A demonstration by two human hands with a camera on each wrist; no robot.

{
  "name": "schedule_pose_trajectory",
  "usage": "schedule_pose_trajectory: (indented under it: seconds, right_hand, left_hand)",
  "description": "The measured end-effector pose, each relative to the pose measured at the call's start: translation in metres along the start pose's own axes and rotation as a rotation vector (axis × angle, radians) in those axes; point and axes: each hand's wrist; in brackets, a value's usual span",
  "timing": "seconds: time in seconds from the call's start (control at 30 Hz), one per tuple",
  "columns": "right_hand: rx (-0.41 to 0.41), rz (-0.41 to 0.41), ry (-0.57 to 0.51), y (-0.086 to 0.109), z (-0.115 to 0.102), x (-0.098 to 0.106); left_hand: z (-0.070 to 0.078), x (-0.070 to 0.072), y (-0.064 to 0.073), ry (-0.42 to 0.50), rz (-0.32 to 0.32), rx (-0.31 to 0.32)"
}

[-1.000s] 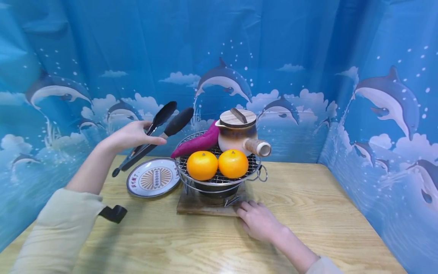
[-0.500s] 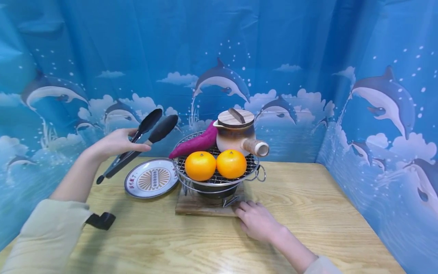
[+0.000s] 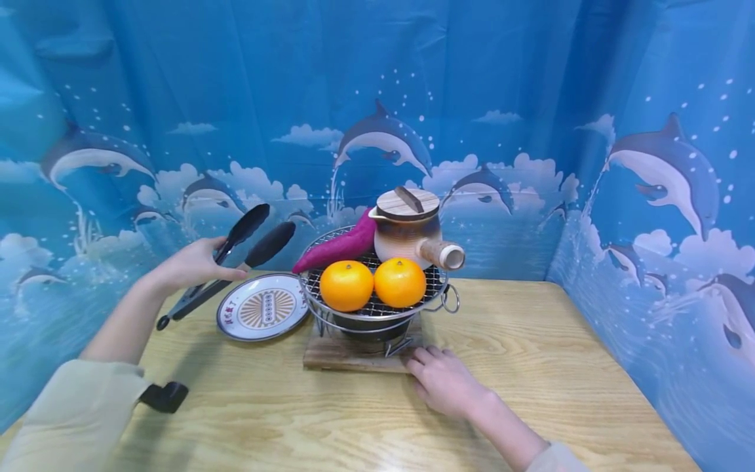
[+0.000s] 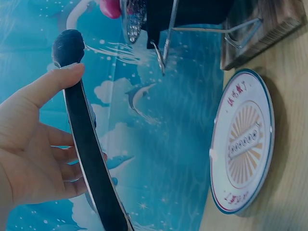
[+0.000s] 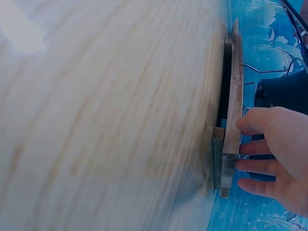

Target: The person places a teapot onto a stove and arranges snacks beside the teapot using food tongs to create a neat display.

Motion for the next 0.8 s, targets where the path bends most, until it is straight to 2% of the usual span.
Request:
schedule_pose_trajectory:
  seconds: [0.33,0.8]
  right_hand:
    - [-0.003,0.0,-0.003,-0.001,0.0,0.001]
    - [-0.021,-0.031,-0.007,-0.001,0.0,0.001]
  left_hand:
    - [-0.015,-0.005,0.004,-0.029,-0.037,0.048]
    - [-0.03,-0.01,0.013,-0.085,-0.093,-0.007]
Point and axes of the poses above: each hand's wrist, its own y-axis away from the middle knuckle, its own x-axis out of the back of the hand, z = x × y, and after that the axes turned 14 degrees about z, right-handed
